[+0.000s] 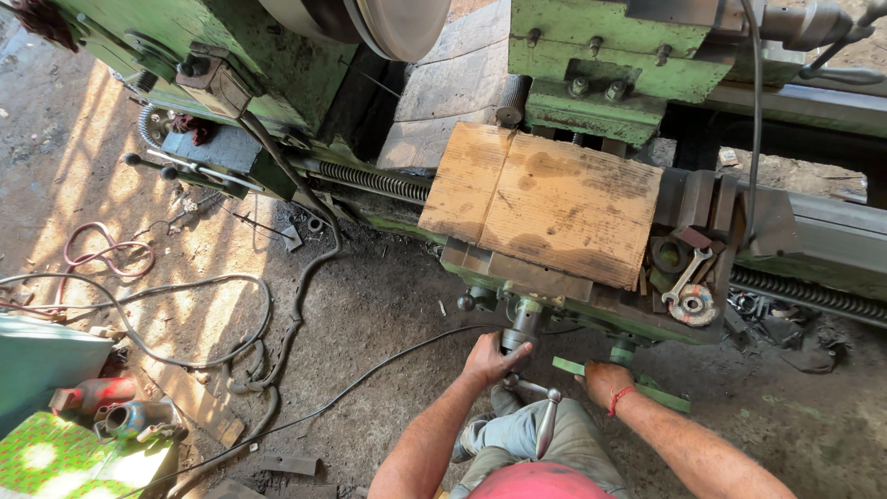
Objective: The person operates a milling machine, using both hands to turn the control knobs and levers to adjust the machine's position. The person is focused on the machine's controls and the workpiece clamped in the vise.
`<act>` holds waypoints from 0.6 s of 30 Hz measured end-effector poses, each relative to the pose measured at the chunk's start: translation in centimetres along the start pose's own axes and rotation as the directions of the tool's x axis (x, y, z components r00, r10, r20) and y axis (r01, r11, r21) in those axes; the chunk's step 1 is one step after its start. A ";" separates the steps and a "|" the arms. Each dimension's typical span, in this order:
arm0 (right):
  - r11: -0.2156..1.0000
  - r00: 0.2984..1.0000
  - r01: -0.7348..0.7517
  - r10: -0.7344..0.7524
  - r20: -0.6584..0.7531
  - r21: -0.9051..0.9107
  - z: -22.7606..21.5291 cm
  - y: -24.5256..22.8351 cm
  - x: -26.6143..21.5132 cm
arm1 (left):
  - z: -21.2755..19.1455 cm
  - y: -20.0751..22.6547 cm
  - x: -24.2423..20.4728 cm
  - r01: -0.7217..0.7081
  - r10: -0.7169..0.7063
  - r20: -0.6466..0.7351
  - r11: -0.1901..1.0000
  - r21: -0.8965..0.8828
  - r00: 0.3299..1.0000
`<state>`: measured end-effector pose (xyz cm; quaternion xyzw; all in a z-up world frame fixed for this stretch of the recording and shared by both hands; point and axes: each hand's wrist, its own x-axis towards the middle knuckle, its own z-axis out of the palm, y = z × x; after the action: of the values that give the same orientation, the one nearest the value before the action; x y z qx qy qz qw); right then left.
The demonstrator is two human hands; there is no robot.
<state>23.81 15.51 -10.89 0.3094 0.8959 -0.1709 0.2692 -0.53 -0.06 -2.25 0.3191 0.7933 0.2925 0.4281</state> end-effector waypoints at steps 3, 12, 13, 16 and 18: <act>1.000 1.000 0.001 -0.001 -0.008 0.011 0.2 -0.1 -0.2 | 0.3 -0.8 0.2 -0.038 0.038 -0.007 0.999 -0.019 0.999; 1.000 0.999 0.010 -0.009 -0.032 0.023 1.0 -0.1 0.1 | 1.4 -1.8 0.4 -0.081 0.105 -0.099 0.973 0.218 0.990; 1.000 0.999 0.008 -0.007 -0.032 0.019 1.1 -0.1 0.3 | 1.6 -1.3 -0.3 -0.020 0.049 -0.125 0.974 0.227 0.991; 0.999 0.998 -0.018 0.016 -0.053 -0.034 1.8 0.6 0.9 | 2.7 1.0 -3.5 0.038 0.020 -0.170 0.941 0.336 0.985; 1.000 0.995 -0.017 0.017 -0.094 0.000 2.8 0.7 1.2 | 3.7 2.9 -6.3 -0.074 0.167 -0.145 0.864 0.498 0.975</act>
<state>24.54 15.25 -13.87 0.3246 0.9050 -0.1533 0.2283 6.06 -2.32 1.26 0.4378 0.8557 0.1365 0.2396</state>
